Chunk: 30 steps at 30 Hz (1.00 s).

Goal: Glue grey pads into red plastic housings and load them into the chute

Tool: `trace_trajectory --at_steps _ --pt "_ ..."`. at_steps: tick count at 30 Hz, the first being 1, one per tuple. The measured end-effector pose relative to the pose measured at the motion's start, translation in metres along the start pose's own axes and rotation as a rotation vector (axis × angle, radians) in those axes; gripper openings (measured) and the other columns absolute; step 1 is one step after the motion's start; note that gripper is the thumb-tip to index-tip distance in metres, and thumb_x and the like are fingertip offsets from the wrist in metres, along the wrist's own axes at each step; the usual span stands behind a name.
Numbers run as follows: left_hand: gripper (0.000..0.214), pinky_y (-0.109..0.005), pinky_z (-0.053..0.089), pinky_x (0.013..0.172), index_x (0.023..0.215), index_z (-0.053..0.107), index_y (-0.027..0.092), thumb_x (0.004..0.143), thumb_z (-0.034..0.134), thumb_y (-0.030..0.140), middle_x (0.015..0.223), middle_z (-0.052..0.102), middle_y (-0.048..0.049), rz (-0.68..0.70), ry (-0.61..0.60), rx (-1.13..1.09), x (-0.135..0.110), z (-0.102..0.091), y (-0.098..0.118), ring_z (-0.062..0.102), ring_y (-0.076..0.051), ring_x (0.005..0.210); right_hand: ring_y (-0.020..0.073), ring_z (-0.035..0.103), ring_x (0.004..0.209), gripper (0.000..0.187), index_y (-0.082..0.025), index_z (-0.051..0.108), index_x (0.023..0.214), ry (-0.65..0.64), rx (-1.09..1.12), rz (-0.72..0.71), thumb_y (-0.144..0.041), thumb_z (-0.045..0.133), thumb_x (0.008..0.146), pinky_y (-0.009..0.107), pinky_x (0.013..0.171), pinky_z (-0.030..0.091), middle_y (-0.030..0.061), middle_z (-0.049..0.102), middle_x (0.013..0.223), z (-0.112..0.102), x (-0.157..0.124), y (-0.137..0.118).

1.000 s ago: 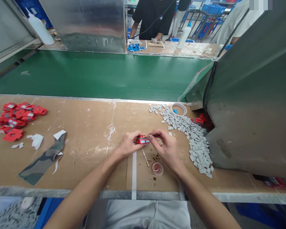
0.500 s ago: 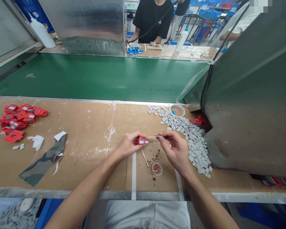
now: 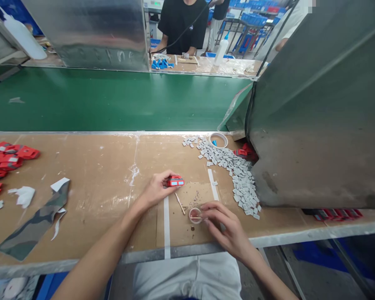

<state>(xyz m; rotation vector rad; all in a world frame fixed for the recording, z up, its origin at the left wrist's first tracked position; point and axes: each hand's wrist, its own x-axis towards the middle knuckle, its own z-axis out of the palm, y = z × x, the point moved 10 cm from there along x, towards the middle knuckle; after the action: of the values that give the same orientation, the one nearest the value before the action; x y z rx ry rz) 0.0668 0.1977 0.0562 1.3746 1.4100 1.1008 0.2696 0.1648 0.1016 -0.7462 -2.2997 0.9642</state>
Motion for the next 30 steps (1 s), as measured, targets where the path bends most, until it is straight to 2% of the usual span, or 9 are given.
trace_trajectory --at_steps 2,4,6,9,13,15,20,26,30 --pt "0.028 -0.03 0.058 0.076 0.099 0.068 0.016 0.081 0.072 0.037 0.092 0.074 -0.0063 -0.004 -0.007 0.012 0.0 0.0 0.0 0.07 -0.019 0.084 0.024 0.061 0.118 0.035 -0.025 0.057 0.129 -0.085 -0.025 0.002 -0.02 0.057 0.094 0.036 0.096 0.055 0.0115 0.062 0.127 -0.002 0.004 -0.003" --pt "0.028 -0.03 0.057 0.076 0.098 0.068 0.016 0.081 0.072 0.038 0.091 0.074 -0.0064 -0.003 -0.015 0.013 0.0 0.0 0.001 0.07 -0.019 0.084 0.0255 0.058 0.124 0.044 -0.025 0.05 0.138 -0.122 -0.069 0.02 -0.025 0.058 0.095 0.039 0.1 0.052 0.0122 0.058 0.134 -0.016 0.016 0.001" --pt "0.028 -0.031 0.057 0.077 0.098 0.068 0.016 0.081 0.072 0.038 0.091 0.074 -0.0064 -0.003 -0.021 -0.001 0.0 0.001 0.003 0.07 -0.019 0.084 0.0239 0.063 0.111 0.031 -0.025 0.057 0.128 -0.088 -0.135 0.064 -0.026 0.054 0.097 0.038 0.092 0.054 0.0108 0.064 0.123 -0.037 0.039 0.017" --pt "0.029 -0.031 0.057 0.077 0.098 0.067 0.016 0.081 0.072 0.039 0.09 0.073 -0.006 -0.005 -0.019 -0.008 0.0 0.001 0.004 0.07 -0.019 0.083 0.0197 0.065 0.082 0.017 -0.02 0.067 0.106 -0.011 -0.314 0.158 -0.017 0.054 0.095 0.033 0.073 0.052 0.0071 0.067 0.097 -0.063 0.081 0.058" --pt "0.029 -0.032 0.057 0.078 0.099 0.067 0.016 0.08 0.072 0.038 0.091 0.074 -0.0064 -0.011 -0.022 -0.021 0.0 0.0 0.001 0.07 -0.02 0.084 0.0167 0.062 0.075 0.018 -0.017 0.069 0.093 -0.051 -0.421 0.226 -0.004 0.062 0.082 0.03 0.073 0.048 0.0052 0.066 0.091 -0.056 0.116 0.107" --pt "0.029 -0.032 0.057 0.078 0.099 0.067 0.016 0.08 0.072 0.037 0.092 0.074 -0.0069 -0.026 -0.029 -0.034 0.0 0.0 -0.001 0.07 -0.02 0.084 0.0165 0.062 0.075 0.02 -0.016 0.068 0.097 -0.035 -0.406 0.251 -0.004 0.063 0.081 0.029 0.073 0.047 0.0047 0.067 0.089 -0.05 0.119 0.119" --pt "0.028 -0.032 0.056 0.079 0.099 0.066 0.015 0.08 0.071 0.036 0.093 0.073 -0.0068 -0.068 -0.032 -0.039 0.001 0.001 -0.001 0.069 -0.019 0.086 0.0188 0.062 0.077 0.013 -0.016 0.068 0.096 0.081 -0.425 0.305 -0.012 0.063 0.085 0.029 0.073 0.045 0.0041 0.067 0.082 -0.054 0.111 0.132" --pt "0.029 -0.032 0.055 0.08 0.1 0.067 0.015 0.082 0.07 0.036 0.093 0.072 -0.0062 -0.085 -0.034 -0.015 0.001 0.001 -0.001 0.068 -0.019 0.087 0.0216 0.06 0.082 0.007 -0.018 0.066 0.091 0.112 -0.538 0.286 -0.021 0.061 0.089 0.032 0.074 0.046 0.0071 0.058 0.093 -0.057 0.11 0.136" --pt "0.028 -0.031 0.055 0.08 0.101 0.067 0.015 0.082 0.07 0.036 0.093 0.071 -0.0054 -0.068 -0.03 -0.017 0.001 0.0 -0.003 0.067 -0.018 0.086 0.0221 0.058 0.083 0.006 -0.018 0.059 0.09 0.072 -0.537 0.2 -0.024 0.059 0.09 0.033 0.075 0.046 0.0084 0.056 0.097 -0.051 0.111 0.129"
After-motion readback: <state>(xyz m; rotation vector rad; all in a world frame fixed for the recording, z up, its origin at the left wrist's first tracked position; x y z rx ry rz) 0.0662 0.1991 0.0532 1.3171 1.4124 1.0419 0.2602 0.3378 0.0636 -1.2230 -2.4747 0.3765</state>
